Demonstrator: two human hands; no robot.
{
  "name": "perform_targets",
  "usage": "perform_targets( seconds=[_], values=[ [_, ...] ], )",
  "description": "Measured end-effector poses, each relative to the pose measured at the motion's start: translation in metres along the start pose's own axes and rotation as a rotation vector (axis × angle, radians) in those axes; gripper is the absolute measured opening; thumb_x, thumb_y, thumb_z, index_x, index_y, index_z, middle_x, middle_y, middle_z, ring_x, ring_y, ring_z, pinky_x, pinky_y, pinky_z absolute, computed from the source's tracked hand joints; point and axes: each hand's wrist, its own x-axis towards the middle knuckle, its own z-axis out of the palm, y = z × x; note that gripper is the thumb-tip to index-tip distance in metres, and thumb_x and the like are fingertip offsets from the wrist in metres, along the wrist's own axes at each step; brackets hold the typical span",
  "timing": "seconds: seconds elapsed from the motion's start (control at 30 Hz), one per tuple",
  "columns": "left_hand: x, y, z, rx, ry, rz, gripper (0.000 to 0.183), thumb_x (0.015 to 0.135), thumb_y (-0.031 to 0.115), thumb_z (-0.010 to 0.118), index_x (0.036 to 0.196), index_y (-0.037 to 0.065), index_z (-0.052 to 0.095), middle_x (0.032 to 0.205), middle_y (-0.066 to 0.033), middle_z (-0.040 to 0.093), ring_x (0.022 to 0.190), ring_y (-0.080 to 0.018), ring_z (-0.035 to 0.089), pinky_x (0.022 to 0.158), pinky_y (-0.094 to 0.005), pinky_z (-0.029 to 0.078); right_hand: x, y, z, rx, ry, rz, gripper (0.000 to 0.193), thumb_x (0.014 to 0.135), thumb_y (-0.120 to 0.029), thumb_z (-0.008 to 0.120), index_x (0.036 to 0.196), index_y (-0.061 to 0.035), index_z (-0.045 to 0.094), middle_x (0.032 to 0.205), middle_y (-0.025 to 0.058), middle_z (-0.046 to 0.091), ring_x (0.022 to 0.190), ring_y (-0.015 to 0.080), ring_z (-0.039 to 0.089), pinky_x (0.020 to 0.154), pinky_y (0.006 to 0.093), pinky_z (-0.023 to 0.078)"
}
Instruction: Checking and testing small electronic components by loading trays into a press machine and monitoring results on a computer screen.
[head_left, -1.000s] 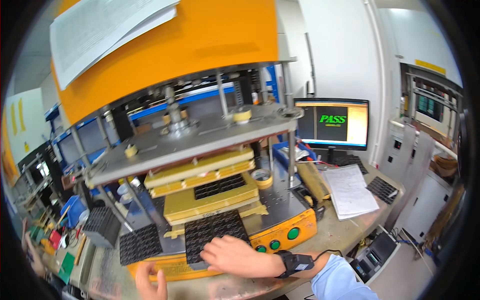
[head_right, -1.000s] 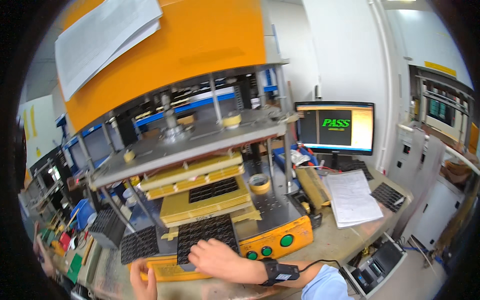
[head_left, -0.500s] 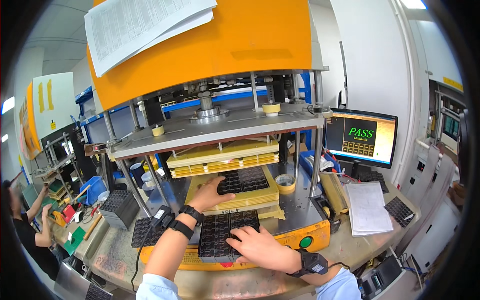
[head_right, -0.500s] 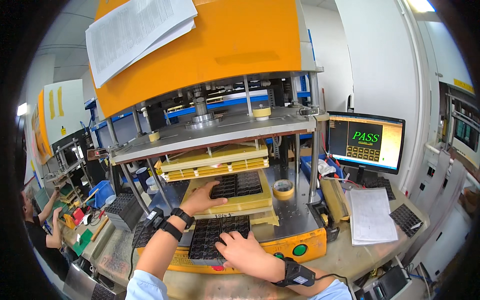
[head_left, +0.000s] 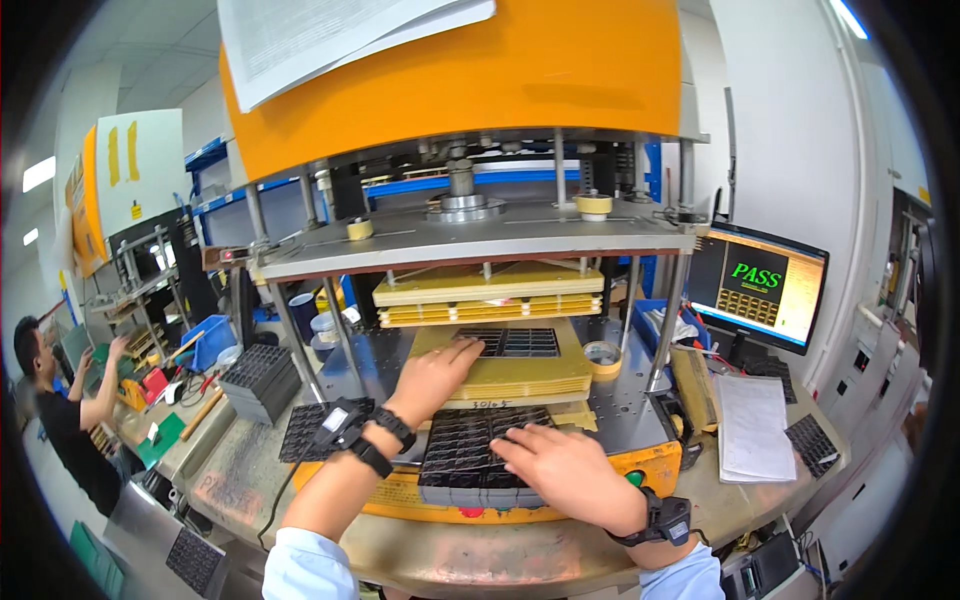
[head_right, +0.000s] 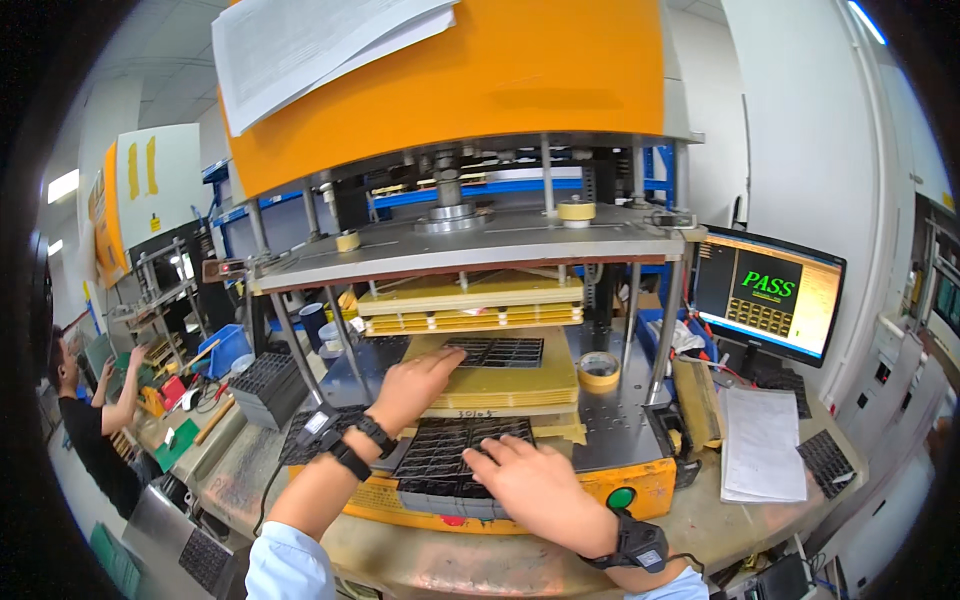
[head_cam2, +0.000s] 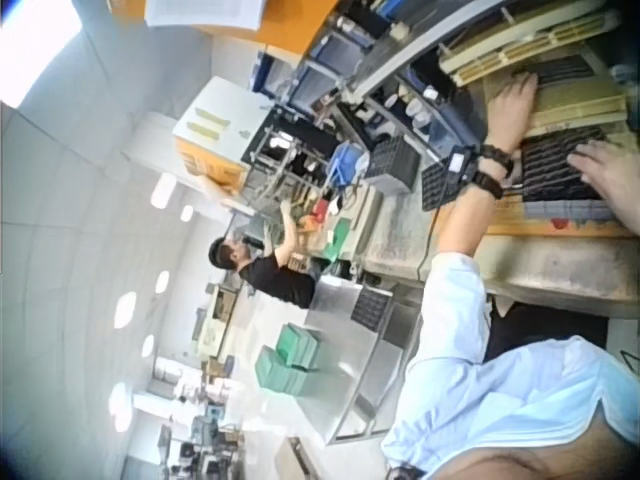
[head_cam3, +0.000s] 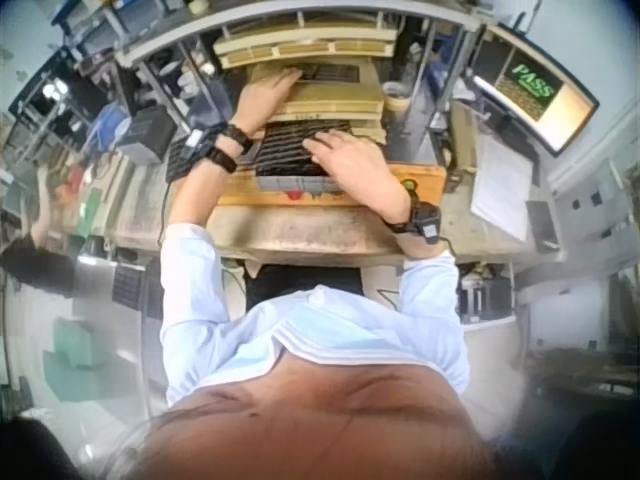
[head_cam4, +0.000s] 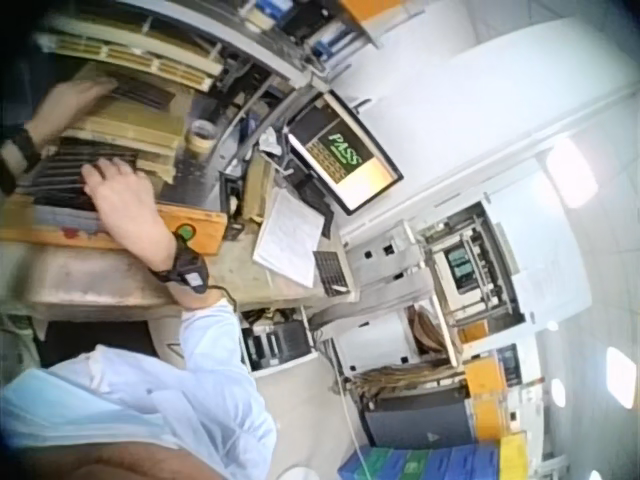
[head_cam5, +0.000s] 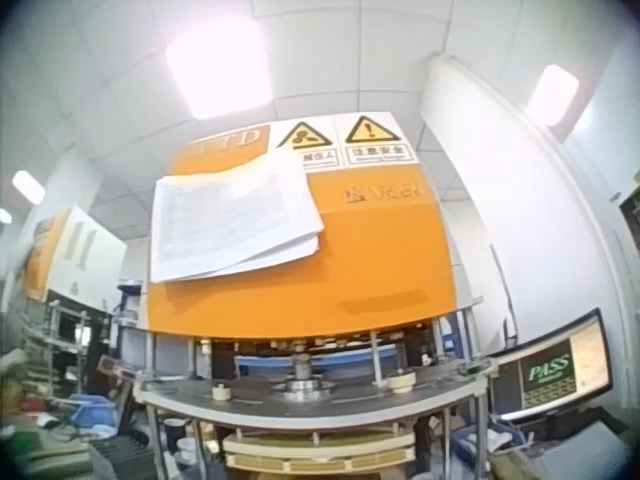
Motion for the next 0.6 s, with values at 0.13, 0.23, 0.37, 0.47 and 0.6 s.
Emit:
perform_targets(
  seconds=[0.13,0.23,0.37,0.47,0.6],
  values=[
    [-0.062,-0.018,-0.061,-0.017,0.158,-0.154,0.046,0.077,-0.005,0.061,0.121,0.009,0.064,0.120,-0.0093,0.069,0.110,-0.0249,0.067,0.089,-0.0360,0.057,0.002,0.000,-0.016,-0.006,0.089,0.036,0.030,0.092,-0.022,0.064,0.119,-0.0101,0.065,0.118,0.0121,0.068,0.110,0.0298,0.066,0.087,0.0379,0.056],
    [-0.132,-0.040,-0.107,0.112,0.184,-0.297,0.045,0.075,-0.009,0.060,0.117,0.008,0.067,0.119,-0.0099,0.069,0.108,-0.0251,0.068,0.088,-0.0354,0.057,0.003,-0.002,-0.028,0.043,0.114,0.057,0.031,0.090,-0.018,0.067,0.119,-0.0098,0.066,0.120,0.0130,0.068,0.112,0.0306,0.065,0.089,0.0392,0.055],
    [-0.226,-0.060,-0.130,0.077,-0.176,-0.436,0.042,0.083,0.005,0.066,0.125,0.011,0.064,0.130,-0.0089,0.064,0.126,-0.0266,0.057,0.108,-0.0464,0.043,0.013,0.004,-0.020,0.024,0.229,0.024,0.030,0.089,-0.018,0.070,0.117,-0.0116,0.067,0.118,0.0119,0.068,0.116,0.0298,0.063,0.087,0.0393,0.055],
    [-0.239,-0.026,-0.142,0.197,-0.374,-0.472,0.043,0.086,0.017,0.069,0.128,0.014,0.062,0.138,-0.0080,0.056,0.138,-0.0297,0.043,0.116,-0.0536,0.028,0.028,0.024,0.001,0.075,0.292,0.081,0.028,0.090,-0.017,0.068,0.117,-0.0084,0.068,0.123,0.0124,0.066,0.120,0.0321,0.060,0.095,0.0414,0.052],
    [-0.251,0.050,-0.121,-0.239,-0.005,-0.373,0.017,0.084,0.014,0.065,0.100,0.009,0.065,0.097,-0.0081,0.066,0.094,-0.0312,0.061,0.083,-0.0443,0.046,0.060,0.063,0.046,0.077,0.322,0.099,0.028,0.091,-0.017,0.068,0.117,-0.0065,0.068,0.127,0.0138,0.064,0.126,0.0331,0.055,0.099,0.0420,0.050]
  ],
)
